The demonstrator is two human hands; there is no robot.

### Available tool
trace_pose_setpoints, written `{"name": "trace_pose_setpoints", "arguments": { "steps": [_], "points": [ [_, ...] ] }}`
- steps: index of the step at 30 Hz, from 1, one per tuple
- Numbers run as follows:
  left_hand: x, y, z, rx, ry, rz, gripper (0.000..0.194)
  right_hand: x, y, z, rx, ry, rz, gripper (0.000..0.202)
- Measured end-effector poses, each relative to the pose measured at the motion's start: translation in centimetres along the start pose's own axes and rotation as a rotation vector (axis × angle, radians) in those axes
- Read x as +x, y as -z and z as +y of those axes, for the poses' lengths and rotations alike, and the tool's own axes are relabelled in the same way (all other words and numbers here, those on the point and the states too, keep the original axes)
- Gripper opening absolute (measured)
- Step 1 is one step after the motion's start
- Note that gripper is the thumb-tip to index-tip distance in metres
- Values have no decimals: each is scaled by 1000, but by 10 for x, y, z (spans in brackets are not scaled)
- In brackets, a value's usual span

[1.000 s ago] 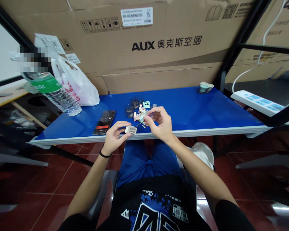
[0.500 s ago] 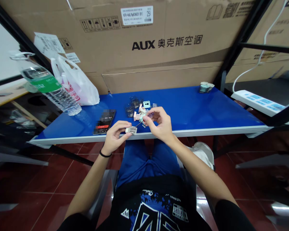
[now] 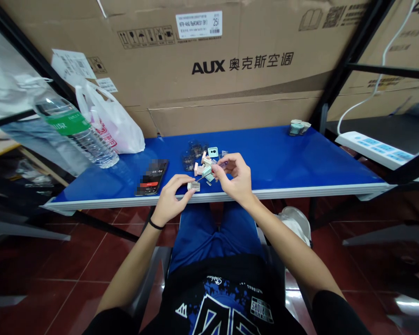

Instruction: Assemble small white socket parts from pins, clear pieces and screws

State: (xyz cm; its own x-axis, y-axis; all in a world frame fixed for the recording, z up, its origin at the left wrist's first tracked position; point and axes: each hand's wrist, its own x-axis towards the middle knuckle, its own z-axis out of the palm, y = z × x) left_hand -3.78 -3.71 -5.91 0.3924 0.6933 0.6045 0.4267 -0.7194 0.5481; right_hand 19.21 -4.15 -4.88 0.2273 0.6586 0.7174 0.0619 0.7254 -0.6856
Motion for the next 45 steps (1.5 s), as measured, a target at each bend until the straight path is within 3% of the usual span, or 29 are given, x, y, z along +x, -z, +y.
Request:
{"name": "trace_pose_setpoints", "arguments": {
  "steps": [9,14,20,26,33,39,45],
  "points": [
    [-1,-1,0,9,5,9,31,3,1,-5,-15,-22,28,23],
    [-2,-3,-3,-55,45,126,22,-1,-6,-12,7,-41,59,23],
    [-1,-4,-2,-42,35,152,10,-7,-11,-10,24,-60,21,23],
    [-1,-4,-1,-77,46,182,13,-7,-12,-14,8,-38,47,23],
    [-3,1,0,-319,119,322,14,-6,-12,-22,65,-5,101,24],
    [-7,-3,8,-675,328,433,24,-7,-16,-32,98,20,108,24],
    [-11,-9,20,-1024,475,375,29,-12,-22,-41,135,68,111,23]
  ]
}}
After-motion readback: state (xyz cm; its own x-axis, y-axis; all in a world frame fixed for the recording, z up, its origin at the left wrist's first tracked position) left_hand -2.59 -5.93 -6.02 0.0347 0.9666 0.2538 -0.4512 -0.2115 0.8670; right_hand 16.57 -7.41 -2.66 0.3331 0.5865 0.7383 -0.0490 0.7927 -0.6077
